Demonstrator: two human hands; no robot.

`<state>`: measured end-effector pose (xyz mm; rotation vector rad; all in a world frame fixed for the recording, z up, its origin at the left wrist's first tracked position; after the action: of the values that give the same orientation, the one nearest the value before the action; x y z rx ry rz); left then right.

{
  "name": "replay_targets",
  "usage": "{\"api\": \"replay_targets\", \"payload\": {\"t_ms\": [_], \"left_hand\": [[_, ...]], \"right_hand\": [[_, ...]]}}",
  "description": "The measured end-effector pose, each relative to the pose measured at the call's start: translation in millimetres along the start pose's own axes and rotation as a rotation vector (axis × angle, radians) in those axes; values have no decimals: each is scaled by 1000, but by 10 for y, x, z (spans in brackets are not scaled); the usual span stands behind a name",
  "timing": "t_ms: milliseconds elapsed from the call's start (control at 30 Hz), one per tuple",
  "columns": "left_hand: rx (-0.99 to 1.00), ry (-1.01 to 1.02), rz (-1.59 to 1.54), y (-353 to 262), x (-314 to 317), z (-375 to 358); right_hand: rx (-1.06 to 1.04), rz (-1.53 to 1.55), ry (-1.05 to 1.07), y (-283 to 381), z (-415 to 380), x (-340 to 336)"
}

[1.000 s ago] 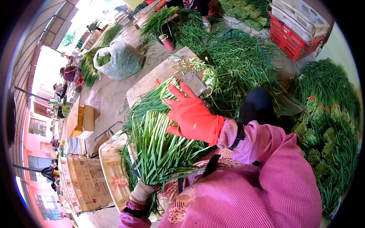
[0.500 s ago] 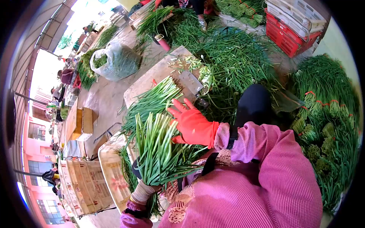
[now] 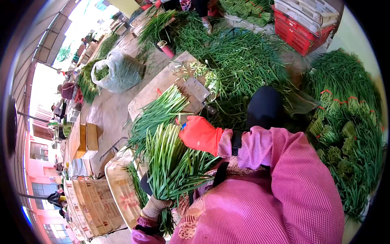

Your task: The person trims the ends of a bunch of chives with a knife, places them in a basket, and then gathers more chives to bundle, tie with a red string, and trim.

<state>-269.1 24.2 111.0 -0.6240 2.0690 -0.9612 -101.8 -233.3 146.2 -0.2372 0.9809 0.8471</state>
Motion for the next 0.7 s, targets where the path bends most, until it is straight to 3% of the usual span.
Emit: {"api": "replay_targets", "payload": {"t_ms": [100,167,267,300,367,400,467,500,600,667,700], "left_hand": [[8,6,9,3,3,4],[17,7,20,-1,-10,20],[39,8,53,-11,-22,28],[48,8,70,-17,-17,33],[73,4,127,-34,-9,35],[95,2,174,-52,-2,43],[155,-13,295,-120,3,64],[186,-21,367,-158,18,77],[266,-48,570,-257,39,110],[308,-57,684,-306,73,125],[323,-58,733,-320,86,134]], "right_hand": [[-16,-39,-61,-112,12,26],[375,-185,69,-595,21,93],[538,-262,26,-1078,6,-371],[536,-260,30,-1096,1,-482],[463,134,-130,-1058,31,-762],[464,133,-130,-1002,52,-841],[370,795,-5,-700,121,-794],[342,949,9,-571,128,-643],[280,474,328,-208,67,-559],[326,585,465,-123,-26,-359],[334,576,435,-120,-76,-248]]}}
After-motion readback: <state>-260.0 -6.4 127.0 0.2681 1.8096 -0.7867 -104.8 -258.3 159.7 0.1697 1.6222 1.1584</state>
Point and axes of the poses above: each hand's wrist, its own z-axis towards the middle knuckle, its own x-axis out of the palm, y = z × x, the point moved 6 cm from there along z, towards the middle knuckle, and after that the axes turned 2 degrees about x, right-handed, at the moved point
